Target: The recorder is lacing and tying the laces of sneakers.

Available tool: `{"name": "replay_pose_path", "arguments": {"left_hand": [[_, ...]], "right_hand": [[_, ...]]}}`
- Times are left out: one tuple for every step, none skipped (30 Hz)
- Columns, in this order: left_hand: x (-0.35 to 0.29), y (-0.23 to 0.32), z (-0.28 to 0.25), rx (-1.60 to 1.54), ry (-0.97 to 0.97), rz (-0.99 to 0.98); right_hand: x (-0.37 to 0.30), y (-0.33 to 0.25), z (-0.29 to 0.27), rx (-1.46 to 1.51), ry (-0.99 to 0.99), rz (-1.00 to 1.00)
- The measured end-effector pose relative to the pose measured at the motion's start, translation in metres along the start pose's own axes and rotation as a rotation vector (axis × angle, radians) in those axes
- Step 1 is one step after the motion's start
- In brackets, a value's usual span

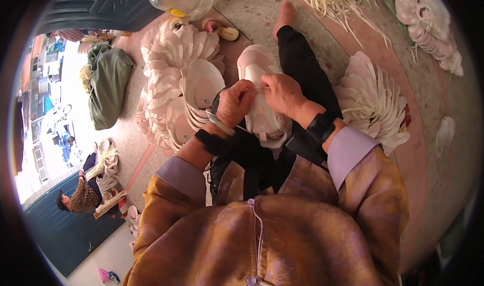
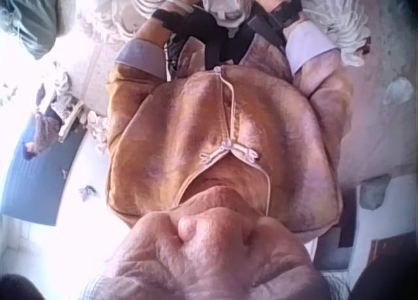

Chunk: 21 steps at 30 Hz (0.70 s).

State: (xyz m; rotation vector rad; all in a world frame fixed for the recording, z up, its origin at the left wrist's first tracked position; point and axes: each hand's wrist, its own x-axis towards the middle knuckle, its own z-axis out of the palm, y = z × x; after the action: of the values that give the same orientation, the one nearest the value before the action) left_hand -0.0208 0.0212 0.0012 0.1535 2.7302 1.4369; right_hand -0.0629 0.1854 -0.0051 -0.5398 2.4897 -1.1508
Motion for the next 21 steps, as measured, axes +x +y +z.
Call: {"name": "replay_pose_path", "arguments": {"left_hand": [[0.000, 0.000, 0.001, -0.014, 0.015, 0.006], [0.000, 0.000, 0.001, -0.014, 0.011, 0.004], [0.001, 0.000, 0.002, -0.029, 0.036, 0.028], [0.001, 0.000, 0.002, -0.044, 0.060, 0.051], [0.001, 0.000, 0.002, -0.043, 0.054, 0.048], [0.002, 0.000, 0.001, -0.009, 0.063, 0.078], [0.002, -0.001, 0.001, 0.026, 0.071, 0.109], [0.003, -0.001, 0.001, 0.027, 0.066, 0.107], [0.004, -0.001, 0.001, 0.034, 0.046, 0.083], [0.004, -0.001, 0.001, 0.041, 0.026, 0.058], [0.005, -0.001, 0.002, 0.045, 0.020, 0.057], [0.005, -0.001, 0.003, 0.056, 0.014, 0.048], [0.005, -0.002, 0.002, 0.067, 0.008, 0.039], [0.006, 0.001, 0.002, 0.068, -0.001, 0.041], [0.007, 0.003, 0.002, 0.031, -0.031, 0.013], [0.008, 0.005, 0.002, -0.007, -0.060, -0.016], [0.007, 0.004, 0.001, -0.005, -0.065, -0.015], [0.006, 0.002, 0.001, -0.097, -0.070, -0.056], [0.006, 0.000, 0.000, -0.190, -0.075, -0.097], [0.006, 0.001, 0.000, -0.189, -0.077, -0.096], [0.007, 0.001, -0.002, -0.211, -0.106, -0.154]], "right_hand": [[0.000, 0.002, 0.000, 0.002, 0.001, 0.006], [0.002, 0.003, 0.000, 0.043, -0.021, 0.027], [0.003, 0.003, -0.001, 0.086, -0.043, 0.049], [0.003, 0.004, -0.001, 0.090, -0.042, 0.053], [0.004, 0.005, -0.001, 0.085, -0.060, 0.050], [0.004, 0.006, -0.001, 0.080, -0.077, 0.047], [0.005, 0.006, 0.000, 0.087, -0.077, 0.052], [0.007, 0.007, -0.001, 0.094, -0.071, 0.026], [0.007, 0.008, -0.001, 0.101, -0.066, 0.001], [0.008, 0.009, -0.001, 0.107, -0.064, 0.004], [0.007, 0.010, -0.002, 0.120, -0.074, 0.011], [0.008, 0.010, -0.002, 0.136, -0.083, 0.017], [0.008, 0.011, -0.002, 0.145, -0.081, 0.018], [0.009, 0.013, -0.003, 0.163, -0.086, 0.008], [0.008, 0.014, -0.005, 0.181, -0.091, -0.003], [0.008, 0.017, -0.007, 0.184, -0.085, 0.003], [0.007, 0.016, -0.011, 0.274, -0.116, 0.004], [0.007, 0.015, -0.015, 0.364, -0.147, 0.004], [0.006, 0.015, -0.021, 0.365, -0.144, 0.005], [0.005, 0.012, -0.030, 0.519, -0.242, 0.104], [0.004, 0.012, -0.035, 0.671, -0.341, 0.203]]}}
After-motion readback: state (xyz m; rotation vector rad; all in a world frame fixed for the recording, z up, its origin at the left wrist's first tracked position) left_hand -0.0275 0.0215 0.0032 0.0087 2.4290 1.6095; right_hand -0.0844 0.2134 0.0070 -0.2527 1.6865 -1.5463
